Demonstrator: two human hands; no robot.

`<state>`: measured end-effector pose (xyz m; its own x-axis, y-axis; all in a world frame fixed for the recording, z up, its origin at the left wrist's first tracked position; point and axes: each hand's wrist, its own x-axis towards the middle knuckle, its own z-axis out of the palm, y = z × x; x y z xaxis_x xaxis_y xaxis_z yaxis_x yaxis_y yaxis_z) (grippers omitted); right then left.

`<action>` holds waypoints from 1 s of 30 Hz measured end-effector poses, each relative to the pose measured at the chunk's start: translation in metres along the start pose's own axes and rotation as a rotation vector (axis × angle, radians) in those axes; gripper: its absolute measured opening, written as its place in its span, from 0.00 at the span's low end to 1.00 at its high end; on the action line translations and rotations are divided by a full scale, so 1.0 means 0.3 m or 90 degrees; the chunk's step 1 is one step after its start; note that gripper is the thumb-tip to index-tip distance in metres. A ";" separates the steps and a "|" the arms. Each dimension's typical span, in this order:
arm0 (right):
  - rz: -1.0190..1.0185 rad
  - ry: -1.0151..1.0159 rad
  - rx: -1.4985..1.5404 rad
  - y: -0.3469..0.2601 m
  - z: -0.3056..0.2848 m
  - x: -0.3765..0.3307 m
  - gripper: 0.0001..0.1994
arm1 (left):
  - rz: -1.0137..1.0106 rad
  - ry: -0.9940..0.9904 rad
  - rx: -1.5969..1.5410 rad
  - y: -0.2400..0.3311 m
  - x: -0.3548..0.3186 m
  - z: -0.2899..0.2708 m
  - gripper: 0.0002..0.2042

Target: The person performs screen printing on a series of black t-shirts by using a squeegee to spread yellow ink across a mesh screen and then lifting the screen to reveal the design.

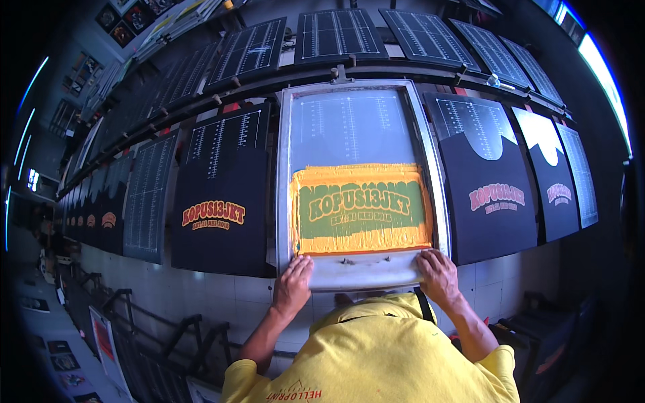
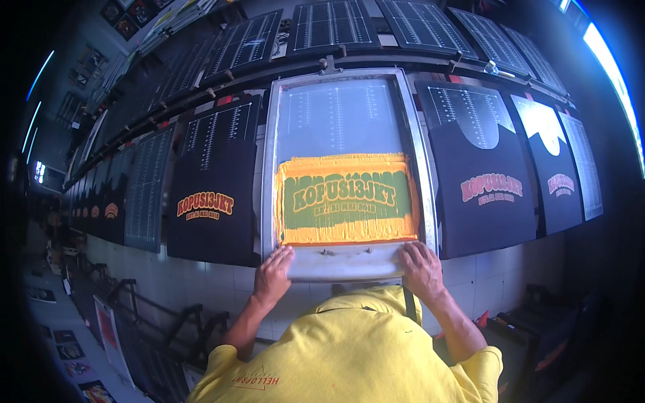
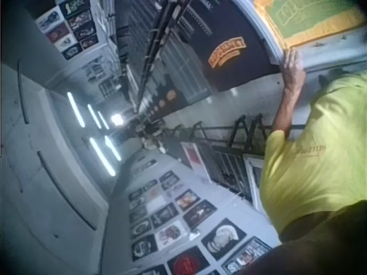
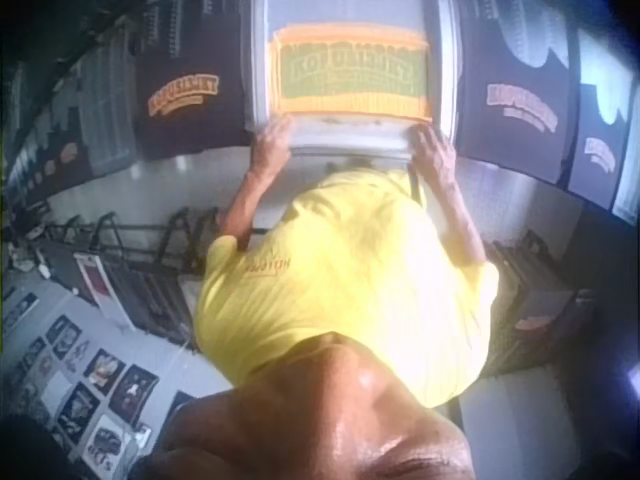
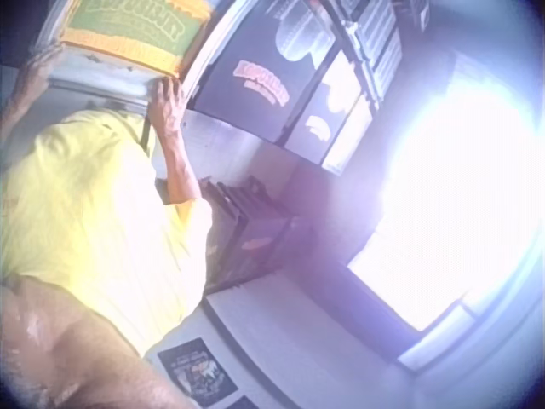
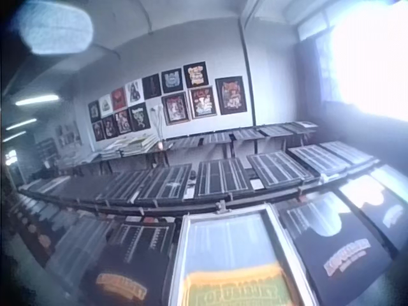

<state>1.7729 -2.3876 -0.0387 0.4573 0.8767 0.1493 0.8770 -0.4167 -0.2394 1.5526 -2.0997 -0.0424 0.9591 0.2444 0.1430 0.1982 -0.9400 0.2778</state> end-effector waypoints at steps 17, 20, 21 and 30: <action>0.041 -0.015 -0.037 0.241 0.051 0.529 0.10 | 0.005 -0.008 -0.052 -0.309 0.548 0.027 0.19; 0.028 -0.011 -0.043 0.242 0.047 0.526 0.10 | 0.023 -0.002 -0.052 -0.307 0.546 0.023 0.19; 0.018 -0.003 -0.047 0.243 0.045 0.523 0.09 | 0.022 -0.001 -0.045 -0.301 0.543 0.024 0.19; -0.007 0.091 -0.021 0.153 -0.023 0.369 0.15 | -0.006 0.023 -0.011 -0.200 0.392 -0.045 0.20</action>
<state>1.8647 -2.3112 -0.0266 0.4614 0.8393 0.2877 0.8856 -0.4163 -0.2057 1.6506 -2.0113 -0.0294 0.9489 0.2628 0.1750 0.2040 -0.9333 0.2954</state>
